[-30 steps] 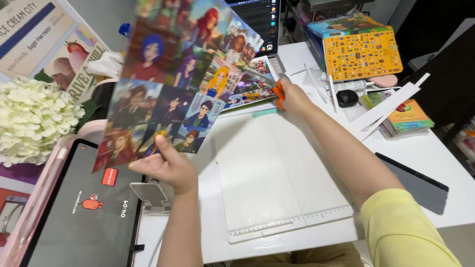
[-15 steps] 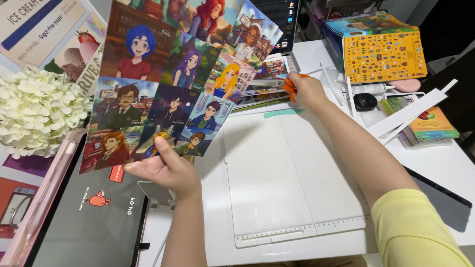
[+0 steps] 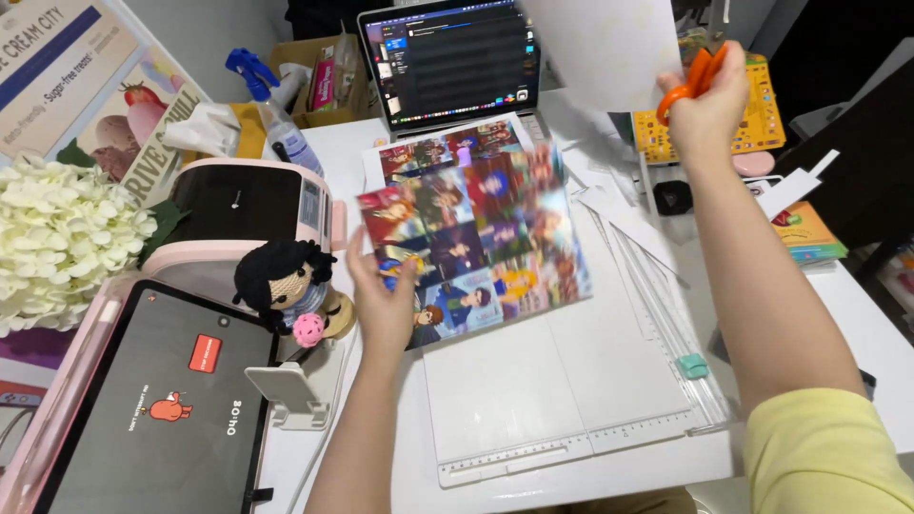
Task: Cutting a printed sheet of character illustrations into individual pieces using scissors.
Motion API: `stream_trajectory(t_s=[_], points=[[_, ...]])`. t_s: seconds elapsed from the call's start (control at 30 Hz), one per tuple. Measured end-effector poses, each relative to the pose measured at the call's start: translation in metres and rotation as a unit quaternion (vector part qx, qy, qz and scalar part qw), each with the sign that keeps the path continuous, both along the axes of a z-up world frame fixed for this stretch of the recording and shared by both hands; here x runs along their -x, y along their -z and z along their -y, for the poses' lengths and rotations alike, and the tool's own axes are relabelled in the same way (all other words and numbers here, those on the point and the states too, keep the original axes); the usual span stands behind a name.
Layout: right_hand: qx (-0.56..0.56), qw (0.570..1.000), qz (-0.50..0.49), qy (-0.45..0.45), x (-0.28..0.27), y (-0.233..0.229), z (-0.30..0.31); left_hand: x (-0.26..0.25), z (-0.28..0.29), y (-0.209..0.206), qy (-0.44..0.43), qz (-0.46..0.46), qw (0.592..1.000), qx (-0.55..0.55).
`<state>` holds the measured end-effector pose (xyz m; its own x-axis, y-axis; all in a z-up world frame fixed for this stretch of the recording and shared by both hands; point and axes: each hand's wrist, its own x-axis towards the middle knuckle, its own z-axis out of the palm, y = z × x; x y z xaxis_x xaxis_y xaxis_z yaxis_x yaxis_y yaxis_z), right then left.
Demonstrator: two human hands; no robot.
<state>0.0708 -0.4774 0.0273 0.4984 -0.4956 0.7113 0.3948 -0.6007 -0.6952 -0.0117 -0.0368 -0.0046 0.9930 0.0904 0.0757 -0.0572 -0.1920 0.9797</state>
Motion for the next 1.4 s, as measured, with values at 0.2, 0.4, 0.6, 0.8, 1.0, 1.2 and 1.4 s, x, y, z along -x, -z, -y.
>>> stream_trajectory(t_s=[0.2, 0.4, 0.6, 0.8, 1.0, 1.2, 1.4], points=[[0.131, 0.987, -0.040, 0.086, 0.053, -0.009, -0.024, -0.051, 0.005, 0.075, -0.002, 0.048, 0.998, -0.050], [0.413, 0.890, 0.032, 0.188, 0.062, 0.061, -0.029, 0.001, 0.027, 0.019, 0.077, 0.065, 0.981, -0.164], [0.471, 0.869, 0.143, 0.057, 0.129, 0.069, -0.110, -0.016, 0.083, 0.084, 0.390, -0.018, 0.864, 0.317], [0.547, 0.806, 0.217, -0.053, 0.161, 0.043, -0.131, 0.021, 0.102, 0.046, 0.161, -0.093, 0.916, 0.356], [0.402, 0.900, 0.117, -0.120, 0.150, 0.072, -0.096, 0.059, 0.072, -0.039, 0.158, -0.142, 0.977, -0.030], [-0.118, 0.948, -0.130, -0.265, 0.155, 0.054, -0.117, 0.046, 0.065, 0.007, 0.143, -0.007, 0.988, 0.051], [-0.259, 0.902, -0.205, -0.279, 0.152, 0.063, -0.131, 0.021, 0.062, 0.098, 0.188, 0.137, 0.972, 0.024]])
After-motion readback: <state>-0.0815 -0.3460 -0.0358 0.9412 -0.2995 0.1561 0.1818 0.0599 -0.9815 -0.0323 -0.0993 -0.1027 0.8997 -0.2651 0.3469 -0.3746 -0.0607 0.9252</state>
